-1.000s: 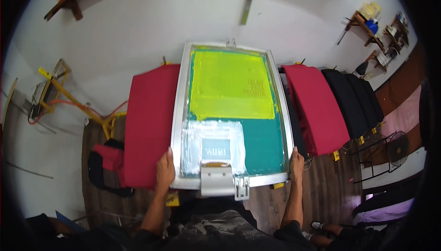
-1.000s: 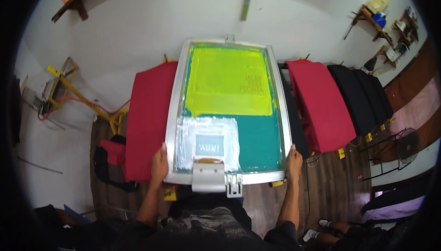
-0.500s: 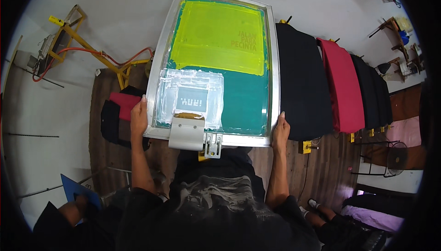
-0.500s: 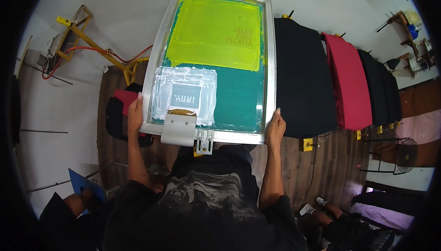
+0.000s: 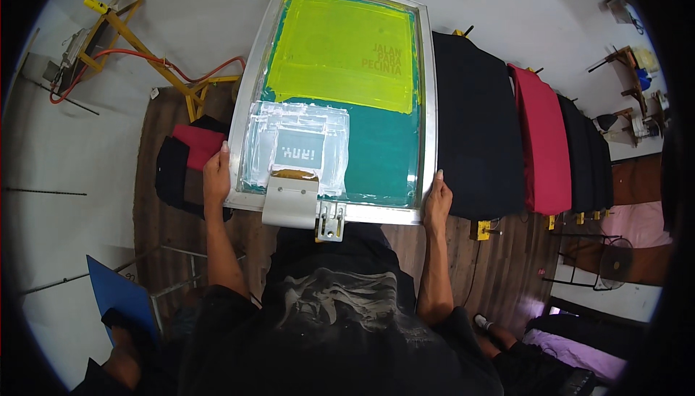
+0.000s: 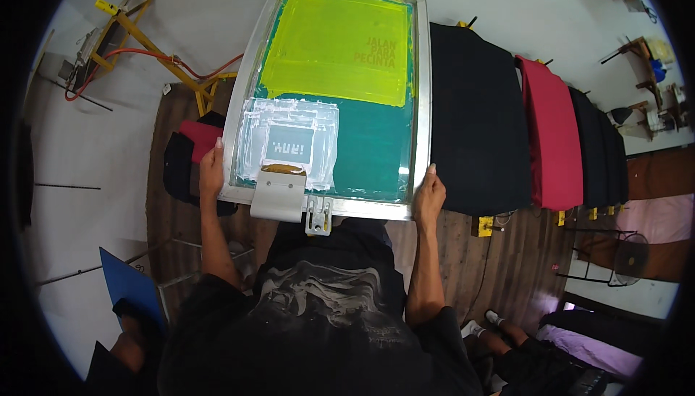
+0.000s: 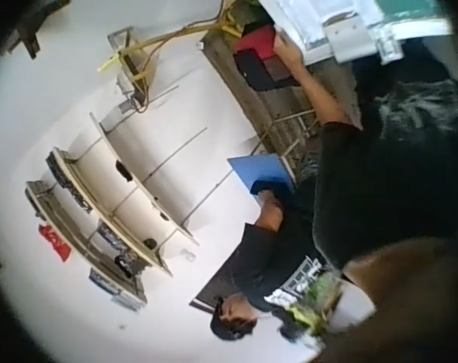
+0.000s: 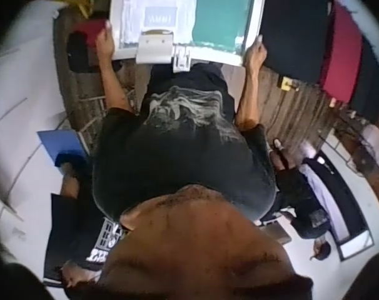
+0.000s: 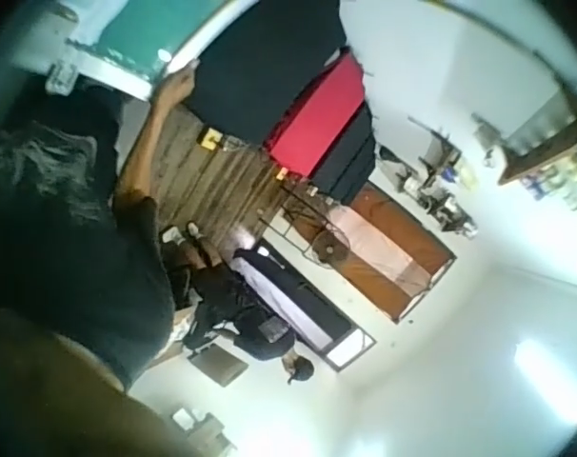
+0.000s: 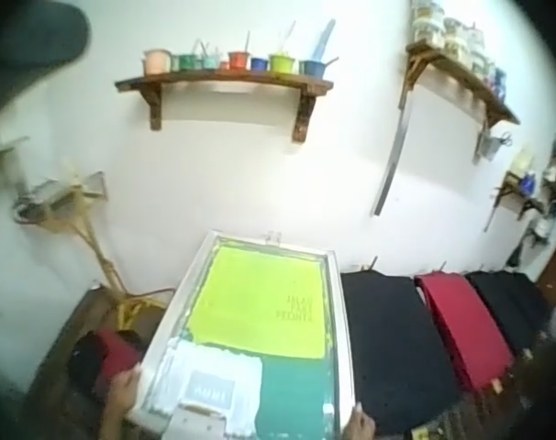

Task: Applying white ink to a screen using a squeegee for garment printing.

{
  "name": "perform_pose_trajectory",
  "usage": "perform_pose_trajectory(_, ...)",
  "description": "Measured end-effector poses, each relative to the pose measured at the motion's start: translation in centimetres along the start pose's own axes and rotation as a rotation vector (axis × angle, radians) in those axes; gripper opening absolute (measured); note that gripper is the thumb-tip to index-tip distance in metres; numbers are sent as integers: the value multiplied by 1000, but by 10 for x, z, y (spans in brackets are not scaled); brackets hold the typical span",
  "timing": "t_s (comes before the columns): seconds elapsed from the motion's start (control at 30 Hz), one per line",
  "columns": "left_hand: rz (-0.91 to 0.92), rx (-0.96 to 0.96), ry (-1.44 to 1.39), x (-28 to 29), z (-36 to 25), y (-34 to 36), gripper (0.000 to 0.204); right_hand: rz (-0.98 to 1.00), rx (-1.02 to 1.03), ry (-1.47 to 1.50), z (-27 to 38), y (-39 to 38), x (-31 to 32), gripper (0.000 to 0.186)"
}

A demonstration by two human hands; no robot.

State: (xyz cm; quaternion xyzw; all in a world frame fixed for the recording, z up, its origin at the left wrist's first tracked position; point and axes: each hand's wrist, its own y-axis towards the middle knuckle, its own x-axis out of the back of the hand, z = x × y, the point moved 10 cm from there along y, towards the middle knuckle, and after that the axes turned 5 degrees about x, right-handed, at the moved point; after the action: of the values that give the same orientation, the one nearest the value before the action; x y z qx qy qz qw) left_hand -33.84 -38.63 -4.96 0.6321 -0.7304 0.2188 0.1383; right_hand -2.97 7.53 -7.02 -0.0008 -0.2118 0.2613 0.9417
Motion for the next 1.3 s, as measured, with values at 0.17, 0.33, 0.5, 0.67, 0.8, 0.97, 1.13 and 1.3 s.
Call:
perform_pose_trajectory(0.17,-21,-4,78,6,8,1,57,-14,-12,11,-3,2,-2,61)
perform_pose_trajectory(0.33,-66,-71,22,9,1,-6,57,-18,30,22,5,3,-5,61)
perform_pose_trajectory(0.5,-66,-23,32,8,11,-1,57,-33,55,-3,3,5,-5,53)
perform_pose_trajectory(0.67,-57,-54,54,9,3,-1,57,-46,50,2,3,1,-3,53)
perform_pose_trajectory(0.8,-70,-40,66,10,6,0,57,-61,44,-21,8,0,-4,59)
perform_pose_trajectory(0.97,-77,-71,60,10,5,-1,56,-48,77,-32,8,2,-4,53)
perform_pose_trajectory(1.13,-73,-75,33,9,5,-2,54,-57,90,-22,10,0,-4,53)
perform_pose_trajectory(1.3,-68,-63,62,9,1,-4,54,-63,84,-18,3,3,-3,54)
